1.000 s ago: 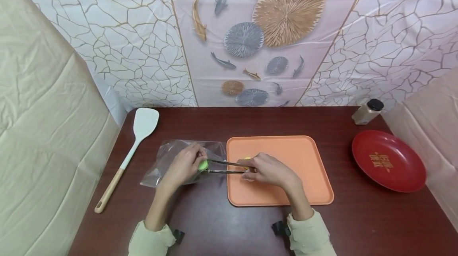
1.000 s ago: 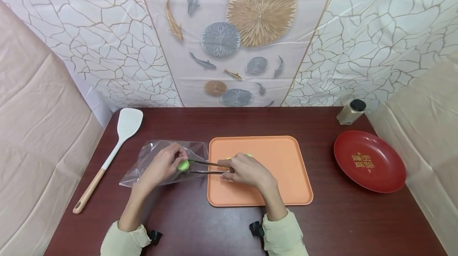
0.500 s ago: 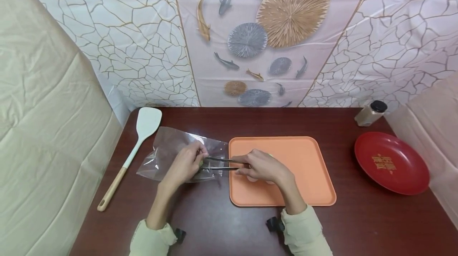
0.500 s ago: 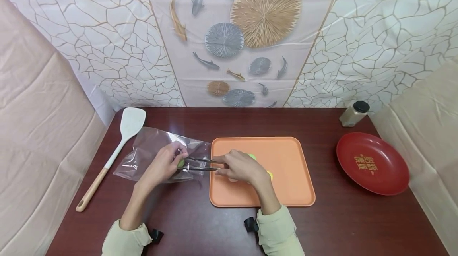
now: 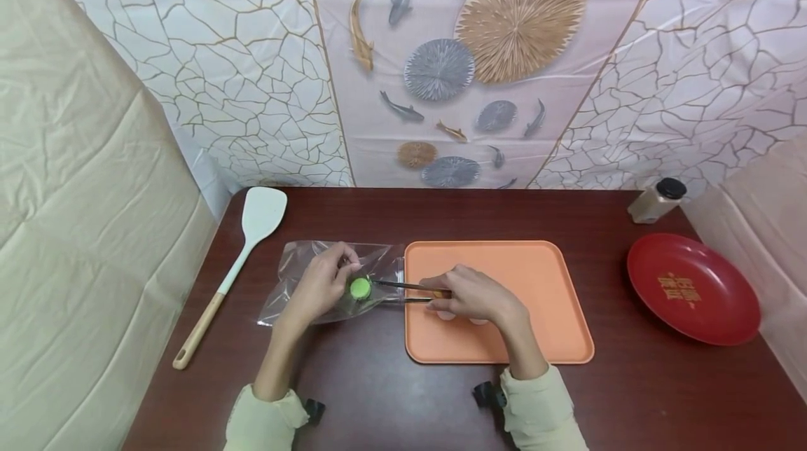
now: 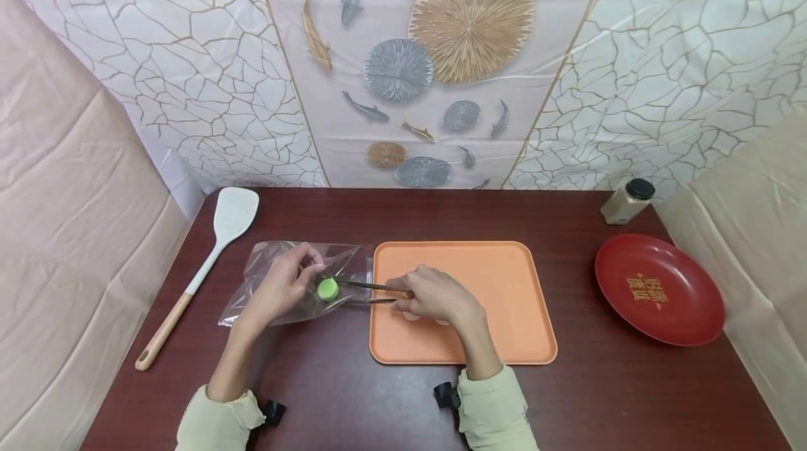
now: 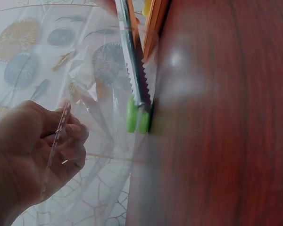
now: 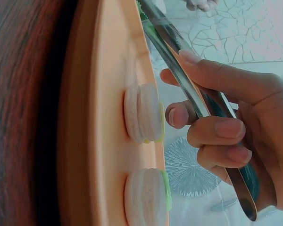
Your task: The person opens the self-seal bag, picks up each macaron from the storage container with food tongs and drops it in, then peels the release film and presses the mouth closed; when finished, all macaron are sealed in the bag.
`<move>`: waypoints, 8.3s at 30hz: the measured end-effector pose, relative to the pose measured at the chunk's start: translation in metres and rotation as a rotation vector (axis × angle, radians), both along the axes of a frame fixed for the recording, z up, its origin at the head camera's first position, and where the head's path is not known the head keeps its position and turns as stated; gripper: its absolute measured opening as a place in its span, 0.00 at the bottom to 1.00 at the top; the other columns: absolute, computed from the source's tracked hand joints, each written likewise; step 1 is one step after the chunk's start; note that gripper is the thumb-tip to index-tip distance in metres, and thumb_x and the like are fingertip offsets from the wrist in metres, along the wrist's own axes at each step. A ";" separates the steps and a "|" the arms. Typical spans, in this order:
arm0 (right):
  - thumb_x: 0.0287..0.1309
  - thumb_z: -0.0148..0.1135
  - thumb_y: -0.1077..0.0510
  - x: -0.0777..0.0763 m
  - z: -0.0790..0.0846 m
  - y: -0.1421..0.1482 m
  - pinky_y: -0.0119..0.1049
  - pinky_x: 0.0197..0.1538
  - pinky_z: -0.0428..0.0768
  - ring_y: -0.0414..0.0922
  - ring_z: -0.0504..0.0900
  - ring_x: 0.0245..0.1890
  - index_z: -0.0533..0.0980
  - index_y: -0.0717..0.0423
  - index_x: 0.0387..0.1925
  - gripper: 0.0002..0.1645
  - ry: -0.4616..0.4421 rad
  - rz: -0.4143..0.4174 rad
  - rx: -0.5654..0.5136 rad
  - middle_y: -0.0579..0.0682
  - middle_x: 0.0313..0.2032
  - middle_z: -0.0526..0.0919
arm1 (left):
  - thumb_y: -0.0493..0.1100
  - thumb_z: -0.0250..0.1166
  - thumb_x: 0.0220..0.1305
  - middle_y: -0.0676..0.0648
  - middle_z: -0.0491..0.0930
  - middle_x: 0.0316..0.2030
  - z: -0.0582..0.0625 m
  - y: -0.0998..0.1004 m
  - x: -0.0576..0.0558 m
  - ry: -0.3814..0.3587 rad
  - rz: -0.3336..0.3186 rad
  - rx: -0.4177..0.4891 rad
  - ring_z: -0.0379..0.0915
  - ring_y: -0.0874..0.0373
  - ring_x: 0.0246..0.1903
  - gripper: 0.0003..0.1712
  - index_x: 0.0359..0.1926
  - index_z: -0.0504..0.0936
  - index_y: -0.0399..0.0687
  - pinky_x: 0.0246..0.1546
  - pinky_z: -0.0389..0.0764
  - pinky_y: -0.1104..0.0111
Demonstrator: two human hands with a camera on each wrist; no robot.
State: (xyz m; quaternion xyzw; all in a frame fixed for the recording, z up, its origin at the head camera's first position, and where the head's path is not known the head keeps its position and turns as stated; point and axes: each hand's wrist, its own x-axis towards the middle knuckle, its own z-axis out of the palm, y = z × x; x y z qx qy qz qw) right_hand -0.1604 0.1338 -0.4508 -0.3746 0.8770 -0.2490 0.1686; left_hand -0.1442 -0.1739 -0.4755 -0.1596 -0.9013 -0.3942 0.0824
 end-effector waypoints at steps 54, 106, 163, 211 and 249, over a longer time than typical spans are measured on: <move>0.83 0.60 0.47 -0.026 -0.071 -0.042 0.29 0.28 0.71 0.32 0.69 0.22 0.80 0.54 0.57 0.16 0.017 0.231 -0.135 0.38 0.24 0.72 | 0.36 0.69 0.75 0.49 0.84 0.40 -0.026 -0.008 -0.008 -0.055 -0.303 0.305 0.79 0.61 0.45 0.03 0.44 0.82 0.46 0.52 0.78 0.71; 0.66 0.71 0.66 0.012 0.006 0.012 0.31 0.35 0.71 0.32 0.69 0.27 0.82 0.55 0.69 0.30 0.020 0.029 -0.053 0.38 0.27 0.77 | 0.32 0.72 0.73 0.46 0.89 0.53 -0.025 -0.017 0.000 0.004 -0.192 0.005 0.85 0.44 0.59 0.10 0.52 0.92 0.43 0.69 0.78 0.40; 0.72 0.69 0.64 0.065 0.012 0.247 0.35 0.26 0.80 0.44 0.75 0.19 0.77 0.76 0.66 0.26 -0.654 -0.445 -0.230 0.50 0.31 0.89 | 0.30 0.78 0.65 0.49 0.87 0.37 -0.028 0.008 0.002 -0.002 -0.152 0.039 0.84 0.53 0.42 0.10 0.33 0.85 0.47 0.47 0.84 0.57; 0.70 0.74 0.57 0.043 0.031 0.169 0.32 0.27 0.73 0.32 0.71 0.23 0.89 0.53 0.58 0.17 -0.290 -0.246 -0.191 0.40 0.21 0.76 | 0.32 0.77 0.67 0.51 0.87 0.38 -0.025 0.005 0.002 -0.033 -0.175 0.048 0.84 0.55 0.42 0.10 0.35 0.85 0.49 0.48 0.85 0.57; 0.79 0.66 0.57 0.001 0.007 -0.009 0.27 0.26 0.64 0.29 0.62 0.15 0.84 0.55 0.66 0.19 -0.108 0.045 -0.076 0.33 0.15 0.66 | 0.34 0.75 0.69 0.51 0.85 0.41 -0.034 -0.003 -0.003 0.081 -0.253 0.160 0.76 0.63 0.36 0.08 0.36 0.83 0.49 0.34 0.77 0.73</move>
